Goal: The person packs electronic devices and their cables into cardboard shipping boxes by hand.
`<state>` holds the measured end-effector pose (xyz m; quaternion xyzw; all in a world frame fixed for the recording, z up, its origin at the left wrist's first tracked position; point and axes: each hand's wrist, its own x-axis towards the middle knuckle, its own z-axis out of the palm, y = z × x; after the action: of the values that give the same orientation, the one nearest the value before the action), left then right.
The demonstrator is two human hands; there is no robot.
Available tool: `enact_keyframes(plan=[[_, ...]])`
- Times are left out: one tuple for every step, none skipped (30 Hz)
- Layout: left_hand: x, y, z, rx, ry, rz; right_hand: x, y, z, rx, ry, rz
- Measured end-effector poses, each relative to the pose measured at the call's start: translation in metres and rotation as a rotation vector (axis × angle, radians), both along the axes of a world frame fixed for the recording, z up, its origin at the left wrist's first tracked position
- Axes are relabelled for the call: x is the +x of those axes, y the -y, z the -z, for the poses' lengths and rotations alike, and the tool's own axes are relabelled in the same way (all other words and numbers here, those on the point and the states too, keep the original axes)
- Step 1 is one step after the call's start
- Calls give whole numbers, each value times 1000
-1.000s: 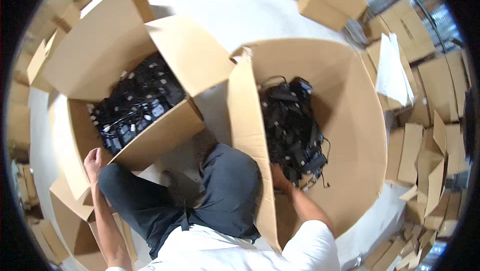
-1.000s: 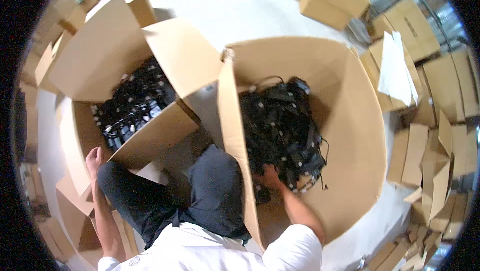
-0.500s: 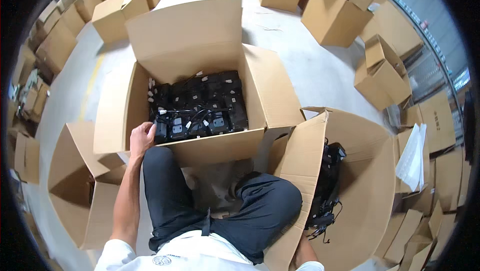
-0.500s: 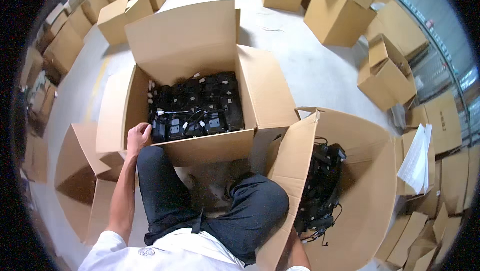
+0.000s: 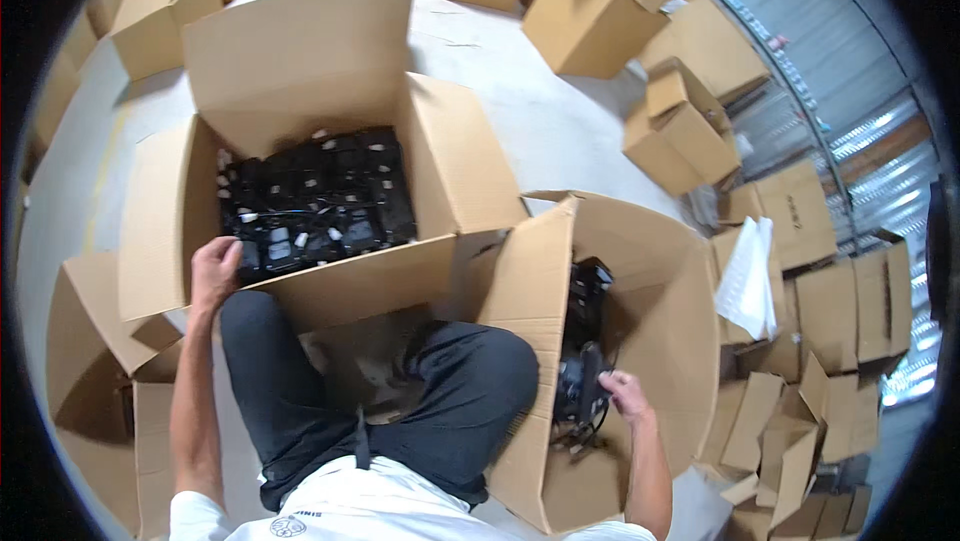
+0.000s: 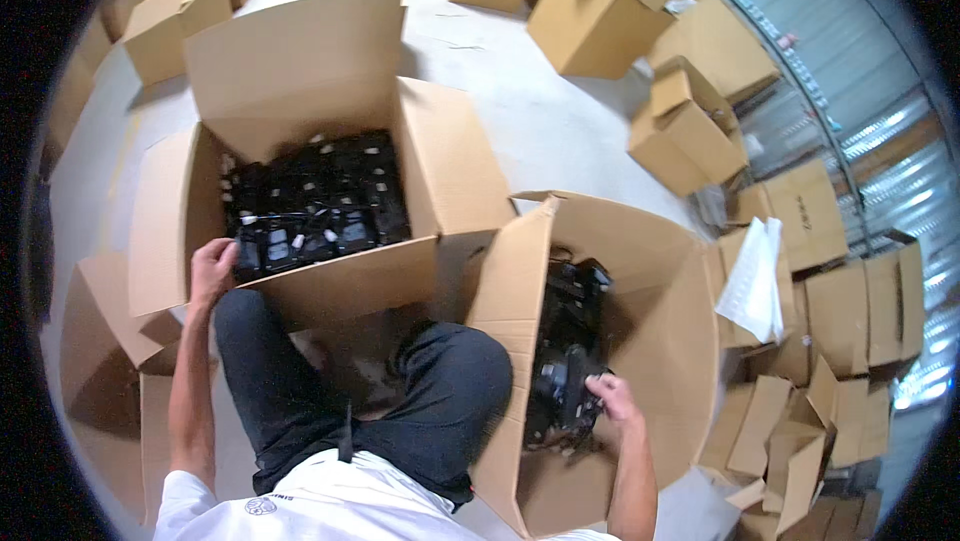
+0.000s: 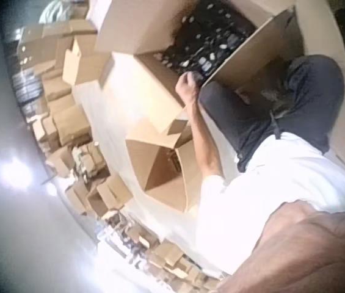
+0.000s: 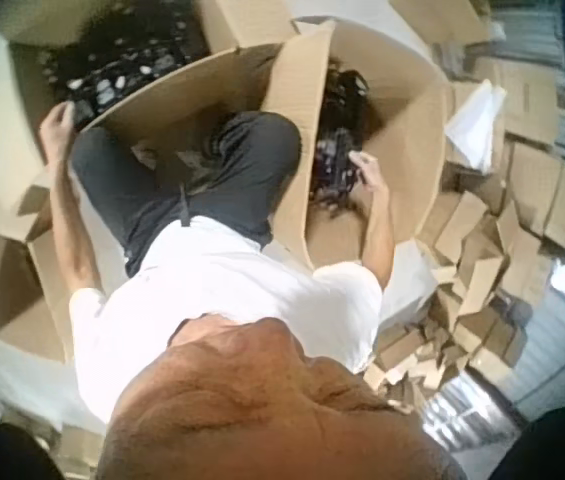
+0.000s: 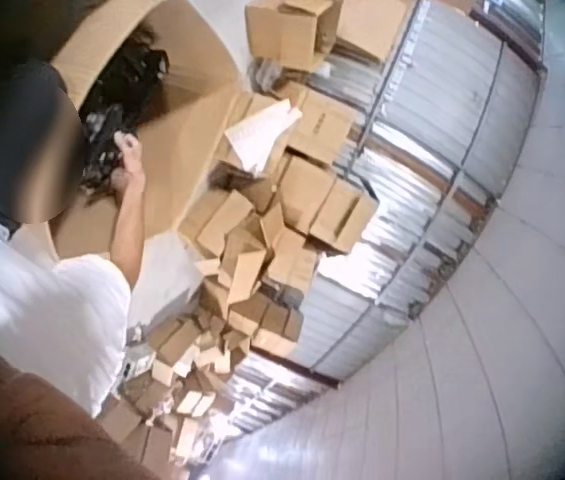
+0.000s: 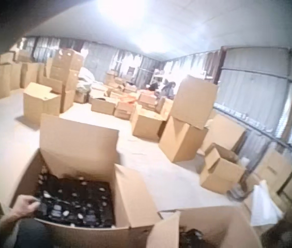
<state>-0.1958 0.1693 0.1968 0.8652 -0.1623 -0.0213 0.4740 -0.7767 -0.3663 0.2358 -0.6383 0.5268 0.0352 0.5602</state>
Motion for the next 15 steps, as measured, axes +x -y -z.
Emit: enact_keyframes(plan=[[5,-3,3,-97,-74,9,7,0,-23,30,179,65],[9,-5,-2,-191,-142,12,19,-1,-47,62,366,121],[3,9,-21,-151,-118,57,23,1,-72,59,482,95],[-14,38,-49,-185,-58,103,27,-1,-89,8,581,166],[-28,64,-71,-244,-67,135,34,-5,-103,-6,686,188],[-43,87,-91,-302,-72,160,43,-10,-117,-15,794,202],[-66,108,-121,-274,50,262,54,-14,-129,-20,801,190],[-89,131,-147,-247,170,362,64,-19,-141,-28,836,148],[-109,151,-166,-259,433,522,80,-25,-152,-30,871,100],[-128,166,-185,-215,550,649,105,-38,-161,-18,875,76],[-141,181,-186,-219,696,721,131,-53,-170,-18,858,61],[-150,192,-196,-187,938,754,153,-65,-175,-12,850,40],[-162,202,-199,-82,1106,756,165,-65,-176,58,816,-70],[-170,212,-201,-64,1218,743,175,-70,-175,94,814,-140],[-172,219,-201,-82,1196,766,198,-89,-180,118,833,-171]])
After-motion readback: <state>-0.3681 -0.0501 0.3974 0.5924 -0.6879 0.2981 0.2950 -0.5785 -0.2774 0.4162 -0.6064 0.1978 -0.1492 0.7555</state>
